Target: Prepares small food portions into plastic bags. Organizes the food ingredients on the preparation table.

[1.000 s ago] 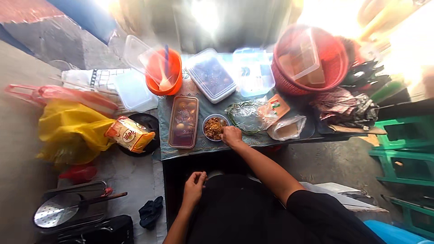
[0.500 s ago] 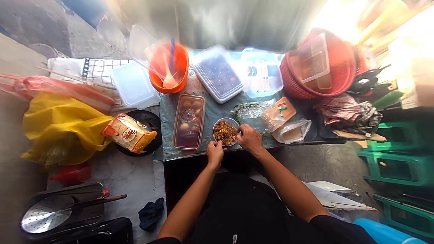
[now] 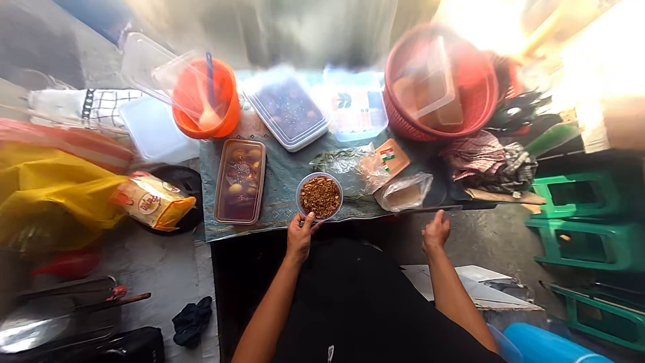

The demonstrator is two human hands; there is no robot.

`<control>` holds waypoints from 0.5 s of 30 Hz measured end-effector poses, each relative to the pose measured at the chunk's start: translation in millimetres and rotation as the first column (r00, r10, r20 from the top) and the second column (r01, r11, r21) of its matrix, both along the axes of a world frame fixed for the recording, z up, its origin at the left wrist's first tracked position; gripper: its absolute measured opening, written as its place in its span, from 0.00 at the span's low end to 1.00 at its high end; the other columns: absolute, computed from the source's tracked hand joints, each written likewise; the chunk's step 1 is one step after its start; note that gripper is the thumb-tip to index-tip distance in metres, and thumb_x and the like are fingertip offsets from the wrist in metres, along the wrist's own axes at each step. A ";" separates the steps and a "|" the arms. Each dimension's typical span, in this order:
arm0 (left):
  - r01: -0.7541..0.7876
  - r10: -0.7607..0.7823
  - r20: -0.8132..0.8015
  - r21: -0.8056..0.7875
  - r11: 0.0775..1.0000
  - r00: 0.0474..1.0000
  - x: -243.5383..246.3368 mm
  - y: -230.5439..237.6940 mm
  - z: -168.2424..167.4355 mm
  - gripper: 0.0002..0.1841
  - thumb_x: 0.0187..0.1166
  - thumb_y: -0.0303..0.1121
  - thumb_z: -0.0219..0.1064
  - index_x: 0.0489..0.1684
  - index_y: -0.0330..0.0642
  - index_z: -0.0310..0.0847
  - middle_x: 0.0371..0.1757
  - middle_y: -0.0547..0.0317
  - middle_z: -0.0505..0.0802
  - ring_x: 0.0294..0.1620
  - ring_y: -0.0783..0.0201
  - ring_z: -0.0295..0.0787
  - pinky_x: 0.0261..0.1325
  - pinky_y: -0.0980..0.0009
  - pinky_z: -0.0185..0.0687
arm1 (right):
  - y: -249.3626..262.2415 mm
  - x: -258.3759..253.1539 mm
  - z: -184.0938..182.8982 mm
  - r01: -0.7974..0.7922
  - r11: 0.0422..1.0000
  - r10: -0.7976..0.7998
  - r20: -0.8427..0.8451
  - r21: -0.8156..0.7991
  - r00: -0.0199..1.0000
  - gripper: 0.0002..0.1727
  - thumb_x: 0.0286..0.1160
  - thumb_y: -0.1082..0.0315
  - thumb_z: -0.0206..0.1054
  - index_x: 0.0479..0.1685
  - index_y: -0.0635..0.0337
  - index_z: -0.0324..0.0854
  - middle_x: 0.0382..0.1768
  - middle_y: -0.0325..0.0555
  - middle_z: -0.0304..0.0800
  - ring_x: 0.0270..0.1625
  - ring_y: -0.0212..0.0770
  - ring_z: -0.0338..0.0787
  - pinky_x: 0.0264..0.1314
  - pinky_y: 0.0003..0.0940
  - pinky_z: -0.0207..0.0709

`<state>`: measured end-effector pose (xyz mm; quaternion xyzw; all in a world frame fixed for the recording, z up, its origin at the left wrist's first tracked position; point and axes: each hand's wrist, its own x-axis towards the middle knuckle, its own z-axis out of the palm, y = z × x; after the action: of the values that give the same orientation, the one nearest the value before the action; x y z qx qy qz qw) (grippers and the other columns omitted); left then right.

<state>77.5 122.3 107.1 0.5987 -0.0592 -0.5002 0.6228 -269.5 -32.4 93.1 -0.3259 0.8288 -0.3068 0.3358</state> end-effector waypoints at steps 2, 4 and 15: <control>-0.008 0.008 -0.008 -0.001 1.000 1.000 -5.9 1.5 -4.2 0.07 0.87 0.27 0.62 0.48 0.30 0.76 0.49 0.44 0.91 0.51 0.51 0.94 0.58 0.53 0.94 | -13.6 -14.5 -18.0 0.089 0.991 -0.093 0.042 0.097 0.995 0.34 0.89 0.41 0.55 0.67 0.69 0.72 0.40 0.55 0.79 0.33 0.47 0.82 0.39 0.47 0.82; -0.017 0.017 -0.001 0.029 0.999 1.000 -9.7 -0.4 -10.5 0.07 0.88 0.28 0.61 0.48 0.31 0.75 0.49 0.45 0.91 0.50 0.52 0.95 0.58 0.54 0.94 | -25.7 -25.1 -29.5 0.058 0.995 -0.055 -0.035 0.078 0.998 0.34 0.84 0.47 0.65 0.70 0.71 0.70 0.50 0.63 0.84 0.46 0.53 0.88 0.52 0.51 0.84; 0.006 -0.446 0.569 0.613 0.790 0.691 22.7 -4.0 -15.0 0.26 0.92 0.52 0.53 0.55 0.37 0.87 0.54 0.44 0.91 0.52 0.51 0.92 0.61 0.49 0.87 | -61.1 -38.6 -57.0 0.299 0.953 -0.302 0.134 0.048 0.944 0.41 0.78 0.58 0.72 0.84 0.67 0.57 0.70 0.65 0.77 0.62 0.57 0.88 0.55 0.53 0.89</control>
<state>100.1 118.3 92.2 0.8837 -0.2118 -0.3117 0.2775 -308.0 -93.5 36.1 -0.1688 0.8472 -0.3652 0.3470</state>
